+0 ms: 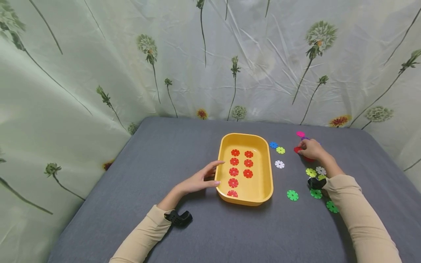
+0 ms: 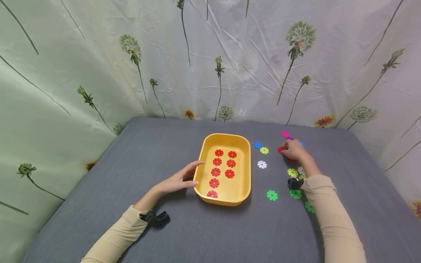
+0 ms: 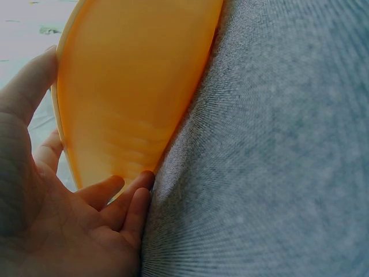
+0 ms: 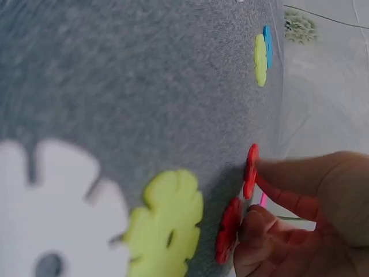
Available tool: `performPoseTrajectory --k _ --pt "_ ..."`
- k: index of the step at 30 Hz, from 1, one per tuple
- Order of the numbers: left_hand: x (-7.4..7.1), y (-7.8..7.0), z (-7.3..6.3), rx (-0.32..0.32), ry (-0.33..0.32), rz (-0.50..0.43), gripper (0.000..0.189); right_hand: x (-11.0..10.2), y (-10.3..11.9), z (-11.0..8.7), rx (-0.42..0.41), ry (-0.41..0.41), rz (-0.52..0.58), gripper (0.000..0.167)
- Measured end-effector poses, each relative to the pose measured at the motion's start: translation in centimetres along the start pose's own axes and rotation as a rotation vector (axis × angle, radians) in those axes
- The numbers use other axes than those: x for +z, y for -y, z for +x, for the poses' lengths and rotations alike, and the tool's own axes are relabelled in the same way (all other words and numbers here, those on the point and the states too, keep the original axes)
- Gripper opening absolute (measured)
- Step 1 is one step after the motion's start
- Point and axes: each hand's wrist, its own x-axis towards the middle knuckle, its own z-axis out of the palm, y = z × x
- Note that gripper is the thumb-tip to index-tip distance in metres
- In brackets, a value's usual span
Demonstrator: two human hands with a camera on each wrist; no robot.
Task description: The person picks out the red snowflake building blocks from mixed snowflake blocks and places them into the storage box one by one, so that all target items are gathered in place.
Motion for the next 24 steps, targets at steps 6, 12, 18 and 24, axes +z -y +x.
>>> performPoseTrajectory --k 6,12,18,24 --pt "0.06 0.01 -0.01 0.0 -0.003 -0.007 0.068 0.16 -0.23 -0.05 0.019 -0.011 0.037 0.032" --pt "0.09 0.06 0.04 0.004 0.003 -0.003 0.068 0.08 -0.13 -0.13 0.052 -0.005 0.039 0.032" --pt "0.01 -0.05 0.01 0.004 -0.002 -0.002 0.068 0.21 0.2 -0.6 0.065 -0.011 0.098 0.029" --pt "0.03 0.04 0.0 0.006 -0.004 -0.001 0.068 0.37 0.28 -0.83 0.073 -0.043 0.092 0.028"
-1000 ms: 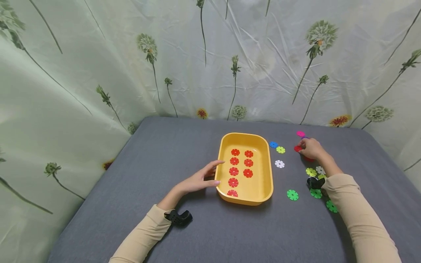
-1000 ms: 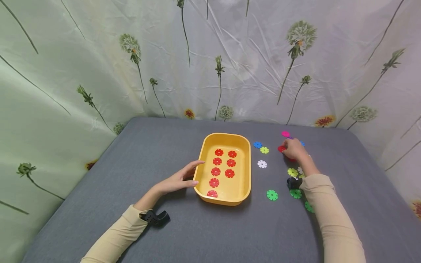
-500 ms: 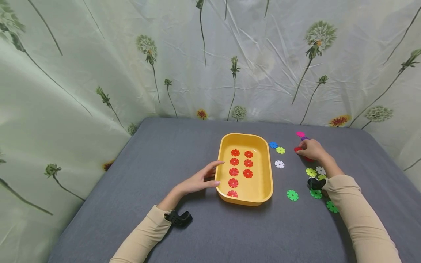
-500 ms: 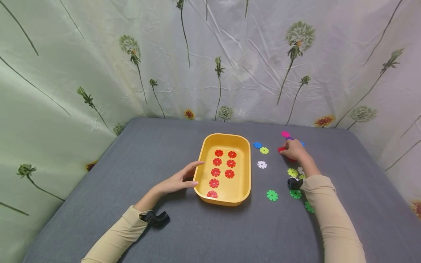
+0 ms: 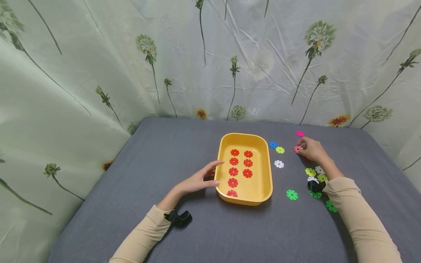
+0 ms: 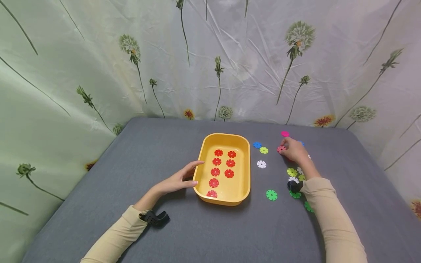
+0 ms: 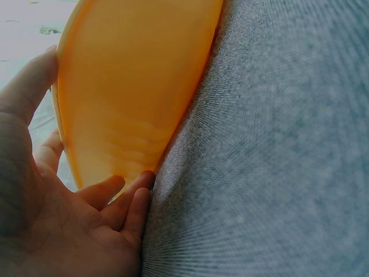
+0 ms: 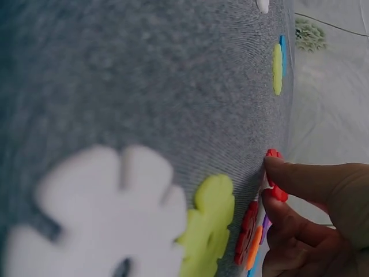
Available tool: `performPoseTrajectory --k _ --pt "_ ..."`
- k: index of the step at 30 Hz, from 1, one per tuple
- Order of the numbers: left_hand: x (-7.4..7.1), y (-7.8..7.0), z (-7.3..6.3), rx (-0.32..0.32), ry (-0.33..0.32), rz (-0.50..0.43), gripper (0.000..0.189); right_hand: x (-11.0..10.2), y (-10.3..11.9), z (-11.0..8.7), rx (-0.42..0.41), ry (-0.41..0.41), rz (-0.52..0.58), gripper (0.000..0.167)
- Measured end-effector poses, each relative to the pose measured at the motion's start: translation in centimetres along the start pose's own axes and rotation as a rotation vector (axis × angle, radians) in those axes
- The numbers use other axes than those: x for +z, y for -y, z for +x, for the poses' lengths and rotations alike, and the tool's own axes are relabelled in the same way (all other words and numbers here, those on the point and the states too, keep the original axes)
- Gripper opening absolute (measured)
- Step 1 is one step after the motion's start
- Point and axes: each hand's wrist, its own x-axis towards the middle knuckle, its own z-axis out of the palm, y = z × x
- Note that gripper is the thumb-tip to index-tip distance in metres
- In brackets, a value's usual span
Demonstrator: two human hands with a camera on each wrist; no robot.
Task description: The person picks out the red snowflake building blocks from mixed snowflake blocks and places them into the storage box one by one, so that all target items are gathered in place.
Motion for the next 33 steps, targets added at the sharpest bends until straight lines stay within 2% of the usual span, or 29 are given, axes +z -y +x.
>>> performPoseTrajectory --k 8,22,33 --pt "0.0 -0.1 0.0 0.004 -0.005 -0.002 0.067 0.0 0.0 -0.1 0.002 -0.06 0.01 0.029" --pt "0.1 0.1 0.1 0.006 -0.004 0.003 0.067 0.1 0.0 -0.7 -0.05 -0.116 0.026 0.027" --pt "0.1 0.1 0.0 0.008 -0.004 -0.006 0.067 -0.1 0.1 -1.5 -0.052 -0.156 0.026 0.026"
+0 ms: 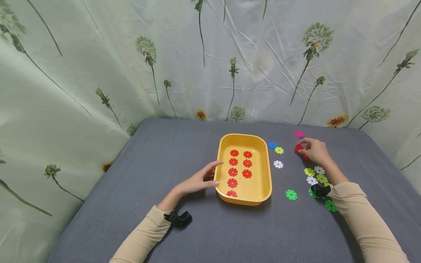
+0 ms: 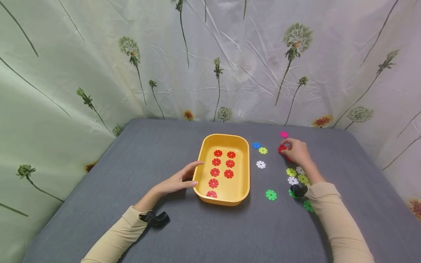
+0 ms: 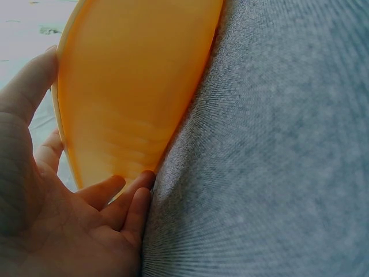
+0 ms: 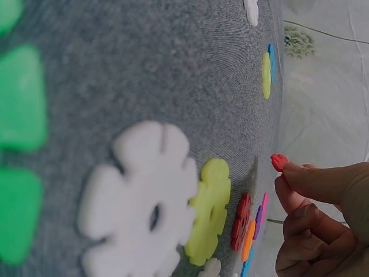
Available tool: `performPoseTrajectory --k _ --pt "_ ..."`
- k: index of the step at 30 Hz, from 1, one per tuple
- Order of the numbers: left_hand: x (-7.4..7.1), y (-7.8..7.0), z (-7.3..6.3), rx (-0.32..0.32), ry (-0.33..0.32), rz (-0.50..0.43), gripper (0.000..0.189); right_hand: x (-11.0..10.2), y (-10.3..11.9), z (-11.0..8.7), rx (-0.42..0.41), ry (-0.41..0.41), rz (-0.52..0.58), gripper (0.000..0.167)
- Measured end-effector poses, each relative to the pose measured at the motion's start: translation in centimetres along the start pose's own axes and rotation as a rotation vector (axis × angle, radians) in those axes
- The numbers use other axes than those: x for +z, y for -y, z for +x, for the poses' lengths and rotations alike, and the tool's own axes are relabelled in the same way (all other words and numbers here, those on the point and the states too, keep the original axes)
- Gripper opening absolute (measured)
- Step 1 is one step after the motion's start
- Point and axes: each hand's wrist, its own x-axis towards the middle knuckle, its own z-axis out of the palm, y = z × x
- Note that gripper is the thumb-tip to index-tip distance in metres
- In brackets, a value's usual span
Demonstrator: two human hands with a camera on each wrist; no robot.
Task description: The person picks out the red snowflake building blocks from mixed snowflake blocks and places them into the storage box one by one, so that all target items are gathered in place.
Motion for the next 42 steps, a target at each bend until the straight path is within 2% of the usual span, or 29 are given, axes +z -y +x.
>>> performPoseTrajectory --k 10,34,42 --pt "-0.1 0.0 -0.1 -0.011 0.001 -0.001 0.069 0.0 0.0 -0.4 -0.01 0.006 -0.008 0.025" --pt "-0.1 -0.1 0.0 0.007 0.006 -0.015 0.07 -0.6 2.3 -0.8 -0.061 0.007 0.014 0.024" --pt "0.1 2.9 1.2 0.005 -0.013 -0.006 0.071 -0.5 3.6 -0.9 -0.073 -0.001 0.009 0.023"
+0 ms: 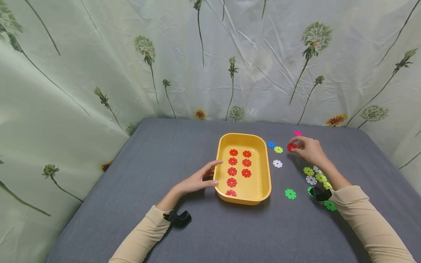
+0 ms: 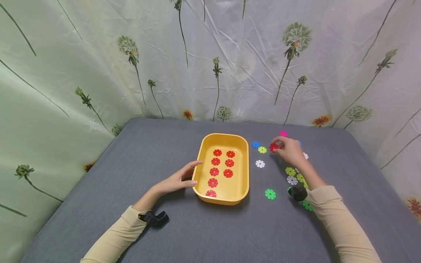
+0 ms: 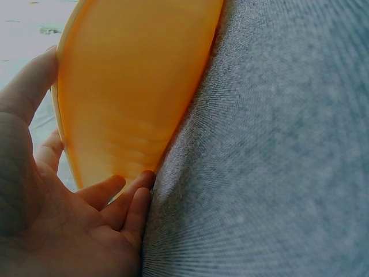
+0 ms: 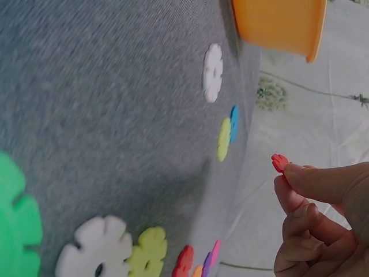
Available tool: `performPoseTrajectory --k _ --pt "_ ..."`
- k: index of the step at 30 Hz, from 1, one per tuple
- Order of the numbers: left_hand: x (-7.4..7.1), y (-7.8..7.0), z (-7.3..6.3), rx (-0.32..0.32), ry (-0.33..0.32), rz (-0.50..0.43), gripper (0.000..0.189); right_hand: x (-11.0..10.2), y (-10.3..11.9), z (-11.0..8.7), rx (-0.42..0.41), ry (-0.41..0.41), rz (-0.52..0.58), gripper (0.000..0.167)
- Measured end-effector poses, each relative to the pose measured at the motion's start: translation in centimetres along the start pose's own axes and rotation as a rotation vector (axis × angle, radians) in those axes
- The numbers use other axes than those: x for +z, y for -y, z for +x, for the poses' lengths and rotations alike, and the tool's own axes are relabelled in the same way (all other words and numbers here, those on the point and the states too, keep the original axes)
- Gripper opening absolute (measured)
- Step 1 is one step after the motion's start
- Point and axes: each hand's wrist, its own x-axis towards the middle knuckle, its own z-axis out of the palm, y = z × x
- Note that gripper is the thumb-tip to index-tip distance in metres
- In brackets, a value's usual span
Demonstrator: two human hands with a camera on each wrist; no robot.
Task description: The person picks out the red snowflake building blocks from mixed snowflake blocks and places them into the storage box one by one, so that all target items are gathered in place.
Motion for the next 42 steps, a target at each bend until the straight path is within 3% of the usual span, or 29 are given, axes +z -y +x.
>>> performPoseTrajectory --k 13,20,25,29,36,42 --pt "0.0 0.1 0.0 0.003 -0.01 0.008 0.069 0.4 1.6 -0.1 -0.043 -0.018 0.025 0.023" --pt "0.0 -2.9 -1.1 -0.011 0.009 -0.003 0.07 0.4 2.5 -0.4 -0.058 -0.015 0.04 0.022" --pt "-0.1 -3.1 -1.2 -0.003 0.013 -0.004 0.069 0.4 3.1 -0.5 -0.097 -0.032 0.039 0.021" --pt "-0.2 -3.0 -1.1 -0.006 0.015 0.002 0.069 0.5 3.6 -0.6 -0.116 -0.048 0.042 0.021" --pt "-0.1 -0.2 0.0 -0.004 0.008 0.004 0.071 0.7 4.2 -0.6 -0.156 -0.089 0.049 0.02" --pt "0.0 0.3 0.0 0.004 -0.003 -0.001 0.07 0.7 5.0 -0.9 -0.162 -0.104 0.081 0.021"
